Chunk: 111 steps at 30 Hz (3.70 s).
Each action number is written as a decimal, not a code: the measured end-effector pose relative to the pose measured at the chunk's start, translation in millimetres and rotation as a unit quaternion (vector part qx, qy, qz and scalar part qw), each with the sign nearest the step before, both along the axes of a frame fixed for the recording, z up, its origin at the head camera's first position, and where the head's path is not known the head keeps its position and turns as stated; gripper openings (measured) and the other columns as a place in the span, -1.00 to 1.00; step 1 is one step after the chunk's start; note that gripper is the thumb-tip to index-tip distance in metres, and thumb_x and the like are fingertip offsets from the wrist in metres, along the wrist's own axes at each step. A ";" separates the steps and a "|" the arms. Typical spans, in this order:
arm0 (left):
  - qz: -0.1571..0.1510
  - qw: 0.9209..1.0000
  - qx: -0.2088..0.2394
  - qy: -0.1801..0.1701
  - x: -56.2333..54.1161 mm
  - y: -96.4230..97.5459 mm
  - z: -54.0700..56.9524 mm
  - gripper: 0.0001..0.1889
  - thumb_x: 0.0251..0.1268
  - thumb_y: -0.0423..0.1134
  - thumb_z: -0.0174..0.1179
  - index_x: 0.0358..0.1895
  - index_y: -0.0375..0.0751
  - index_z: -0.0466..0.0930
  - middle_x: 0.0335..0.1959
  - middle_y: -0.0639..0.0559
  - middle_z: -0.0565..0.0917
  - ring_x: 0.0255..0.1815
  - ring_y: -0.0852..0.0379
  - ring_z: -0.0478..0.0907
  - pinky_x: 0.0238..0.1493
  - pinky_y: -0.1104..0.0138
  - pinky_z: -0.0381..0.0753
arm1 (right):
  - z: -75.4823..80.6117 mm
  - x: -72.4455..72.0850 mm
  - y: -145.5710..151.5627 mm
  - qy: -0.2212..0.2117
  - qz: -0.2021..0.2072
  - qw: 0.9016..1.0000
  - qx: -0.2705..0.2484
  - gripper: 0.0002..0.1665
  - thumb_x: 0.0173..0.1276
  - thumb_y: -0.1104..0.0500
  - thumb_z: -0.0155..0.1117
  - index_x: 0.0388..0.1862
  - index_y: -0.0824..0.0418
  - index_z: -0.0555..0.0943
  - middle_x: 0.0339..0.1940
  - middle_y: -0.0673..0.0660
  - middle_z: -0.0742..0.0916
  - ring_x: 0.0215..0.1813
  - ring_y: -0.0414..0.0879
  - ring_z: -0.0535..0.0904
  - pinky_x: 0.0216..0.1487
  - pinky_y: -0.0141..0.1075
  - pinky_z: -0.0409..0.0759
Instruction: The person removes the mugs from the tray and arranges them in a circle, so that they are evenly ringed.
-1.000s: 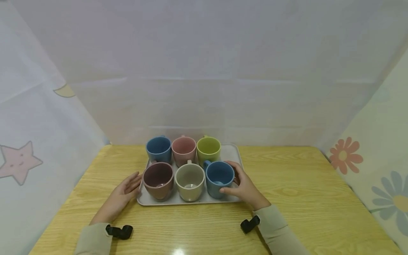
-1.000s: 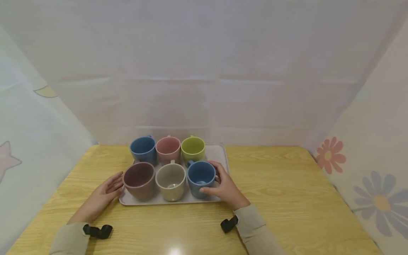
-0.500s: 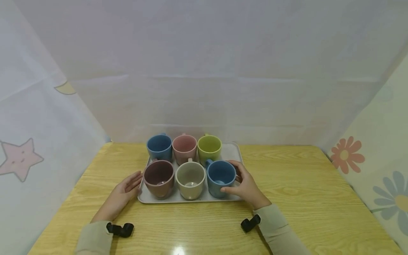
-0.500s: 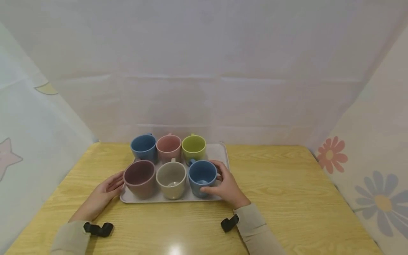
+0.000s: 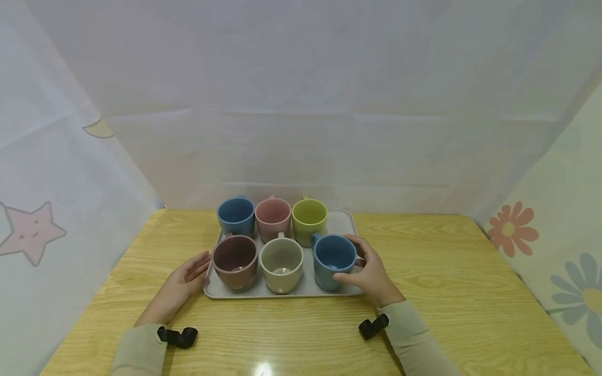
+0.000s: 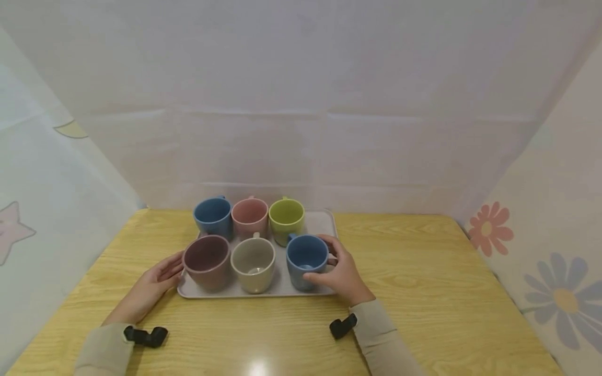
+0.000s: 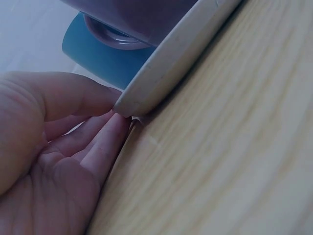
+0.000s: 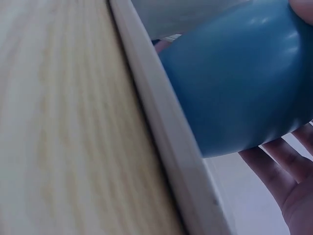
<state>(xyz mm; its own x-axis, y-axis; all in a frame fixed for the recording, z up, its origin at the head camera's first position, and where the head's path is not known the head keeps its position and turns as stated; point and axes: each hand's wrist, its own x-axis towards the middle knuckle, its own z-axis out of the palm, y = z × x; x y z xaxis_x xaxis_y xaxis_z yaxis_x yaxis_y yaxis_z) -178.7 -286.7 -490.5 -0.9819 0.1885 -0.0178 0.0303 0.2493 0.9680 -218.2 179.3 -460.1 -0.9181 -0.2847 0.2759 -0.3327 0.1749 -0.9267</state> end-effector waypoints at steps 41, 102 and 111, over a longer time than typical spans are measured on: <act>0.013 1.000 0.005 -0.014 3.6 2.0 4.0 -0.26 0.56 -0.24 0.13 0.63 -0.30 -0.04 0.57 -0.26 0.20 0.56 -0.02 0.15 0.21 0.66 0.35 | 20.9 -35.1 134.6 0.039 -0.255 0.963 0.076 -0.03 0.28 0.13 0.53 0.58 0.16 0.25 0.38 0.22 0.44 0.17 -0.36 0.39 -0.02 -0.66 0.47; 0.011 1.000 0.015 -0.012 3.7 1.6 3.8 -0.27 0.56 -0.26 0.12 0.63 -0.31 -0.03 0.58 -0.26 0.18 0.55 0.05 0.16 0.22 0.65 0.35 | 6.2 -70.9 217.4 -0.082 -0.328 0.940 0.050 0.20 0.44 -0.13 0.28 0.67 0.18 -0.30 0.62 0.41 0.04 0.57 0.40 0.06 0.48 0.25 0.21; 0.013 1.000 0.010 -0.011 2.9 0.8 2.7 -0.27 0.56 -0.24 0.13 0.62 -0.32 -0.03 0.58 -0.28 0.18 0.51 0.19 0.22 0.20 0.65 0.37 | 5.3 -69.9 203.3 -0.057 -0.369 0.927 0.037 0.12 0.44 -0.07 0.29 0.66 0.18 -0.20 0.59 0.27 0.02 0.57 0.29 0.08 0.51 0.16 0.22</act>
